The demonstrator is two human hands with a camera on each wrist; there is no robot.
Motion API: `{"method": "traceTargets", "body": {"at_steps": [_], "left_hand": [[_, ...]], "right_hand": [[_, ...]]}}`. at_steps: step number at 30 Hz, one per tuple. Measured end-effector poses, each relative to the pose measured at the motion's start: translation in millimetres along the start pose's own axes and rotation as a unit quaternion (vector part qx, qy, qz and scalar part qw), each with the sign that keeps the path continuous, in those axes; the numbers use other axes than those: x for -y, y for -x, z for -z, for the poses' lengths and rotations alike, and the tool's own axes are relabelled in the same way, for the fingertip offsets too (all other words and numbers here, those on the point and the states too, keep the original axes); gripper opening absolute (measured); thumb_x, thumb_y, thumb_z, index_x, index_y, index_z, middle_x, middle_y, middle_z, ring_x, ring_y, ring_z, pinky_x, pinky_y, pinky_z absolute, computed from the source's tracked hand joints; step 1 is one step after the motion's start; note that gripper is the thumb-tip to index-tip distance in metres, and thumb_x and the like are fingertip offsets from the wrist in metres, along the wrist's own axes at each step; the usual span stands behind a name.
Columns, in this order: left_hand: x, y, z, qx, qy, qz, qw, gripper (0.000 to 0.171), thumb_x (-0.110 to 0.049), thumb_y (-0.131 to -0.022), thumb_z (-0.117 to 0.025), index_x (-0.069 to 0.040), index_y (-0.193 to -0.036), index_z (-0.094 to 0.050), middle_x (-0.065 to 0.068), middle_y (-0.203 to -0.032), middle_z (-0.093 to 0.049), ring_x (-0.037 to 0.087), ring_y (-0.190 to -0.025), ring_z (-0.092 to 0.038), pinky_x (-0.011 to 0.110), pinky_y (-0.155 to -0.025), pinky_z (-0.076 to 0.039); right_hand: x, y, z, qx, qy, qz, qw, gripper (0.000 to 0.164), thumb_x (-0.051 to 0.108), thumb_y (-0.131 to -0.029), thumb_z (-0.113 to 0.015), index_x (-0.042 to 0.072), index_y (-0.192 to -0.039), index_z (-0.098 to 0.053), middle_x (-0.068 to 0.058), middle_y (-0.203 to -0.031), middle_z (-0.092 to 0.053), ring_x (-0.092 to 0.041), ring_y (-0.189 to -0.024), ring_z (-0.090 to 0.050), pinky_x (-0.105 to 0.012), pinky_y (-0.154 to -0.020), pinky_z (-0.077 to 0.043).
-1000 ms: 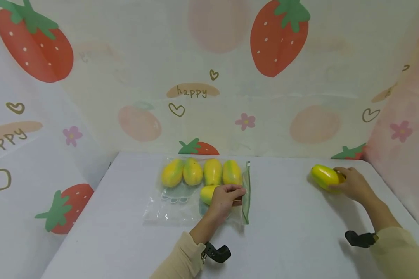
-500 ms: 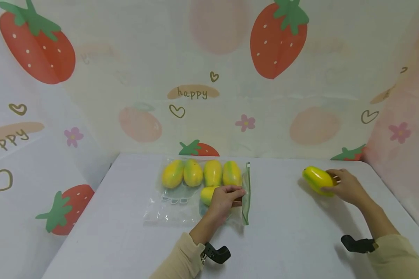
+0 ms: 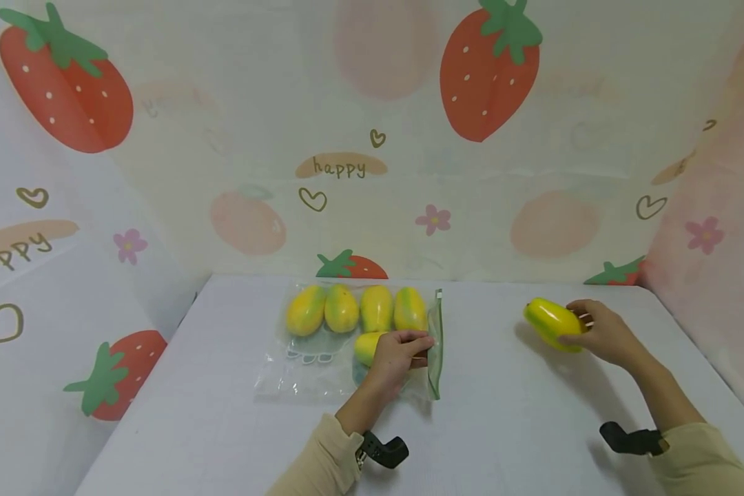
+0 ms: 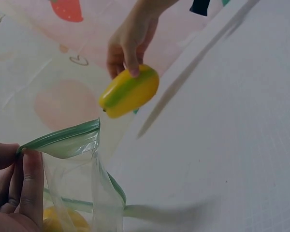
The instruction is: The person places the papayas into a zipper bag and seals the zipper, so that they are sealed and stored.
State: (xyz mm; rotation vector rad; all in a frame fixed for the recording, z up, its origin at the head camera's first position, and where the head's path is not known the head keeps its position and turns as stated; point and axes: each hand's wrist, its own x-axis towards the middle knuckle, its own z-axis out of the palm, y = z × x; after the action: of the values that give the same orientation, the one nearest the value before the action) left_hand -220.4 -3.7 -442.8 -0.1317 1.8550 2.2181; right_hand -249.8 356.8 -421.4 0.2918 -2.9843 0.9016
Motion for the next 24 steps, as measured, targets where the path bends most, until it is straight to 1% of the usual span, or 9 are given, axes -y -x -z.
{"method": "traceTargets", "body": {"at_steps": [6,11,18,24], "left_hand": [[0.0,0.3,0.0,-0.001,-0.001,0.005,1.0000,0.025,-0.012,-0.091,-0.068,0.005,-0.109,-0.068,-0.003,-0.082,-0.068,0.007,-0.071,-0.064,0.024,-0.068,-0.059],[2.1,-2.9,-0.1,-0.002,0.001,0.006,1.0000,0.025,-0.011,-0.091,-0.067,0.006,-0.109,-0.068,-0.004,-0.081,-0.067,0.007,-0.071,-0.064,0.024,-0.068,-0.059],[1.1,-2.1,-1.2,-0.007,-0.006,0.005,0.9999,0.024,-0.011,-0.091,-0.068,0.006,-0.108,-0.068,-0.003,-0.082,-0.068,0.007,-0.070,-0.064,0.024,-0.069,-0.059],[0.2,-2.2,-1.7,-0.011,-0.004,0.008,0.9999,0.025,-0.012,-0.090,-0.068,0.006,-0.108,-0.068,-0.004,-0.081,-0.068,0.007,-0.070,-0.064,0.023,-0.068,-0.059]], "right_hand": [[9,2,-2,0.000,-0.002,0.016,1.000,0.064,0.019,-0.080,-0.078,-0.014,-0.126,-0.049,-0.033,-0.119,-0.055,-0.044,-0.102,-0.057,-0.055,-0.084,-0.053],[15,2,-4,-0.003,-0.008,0.033,0.999,0.061,0.016,-0.079,-0.079,-0.012,-0.125,-0.051,-0.032,-0.119,-0.057,-0.044,-0.101,-0.058,-0.054,-0.084,-0.053],[27,3,-8,0.001,-0.020,0.050,0.999,0.056,0.013,-0.079,-0.078,-0.010,-0.124,-0.052,-0.031,-0.119,-0.056,-0.043,-0.103,-0.058,-0.058,-0.089,-0.052],[34,2,-11,0.004,-0.022,0.072,0.997,0.055,0.011,-0.078,-0.079,-0.008,-0.123,-0.054,-0.028,-0.118,-0.058,-0.041,-0.103,-0.058,-0.057,-0.089,-0.052]]}}
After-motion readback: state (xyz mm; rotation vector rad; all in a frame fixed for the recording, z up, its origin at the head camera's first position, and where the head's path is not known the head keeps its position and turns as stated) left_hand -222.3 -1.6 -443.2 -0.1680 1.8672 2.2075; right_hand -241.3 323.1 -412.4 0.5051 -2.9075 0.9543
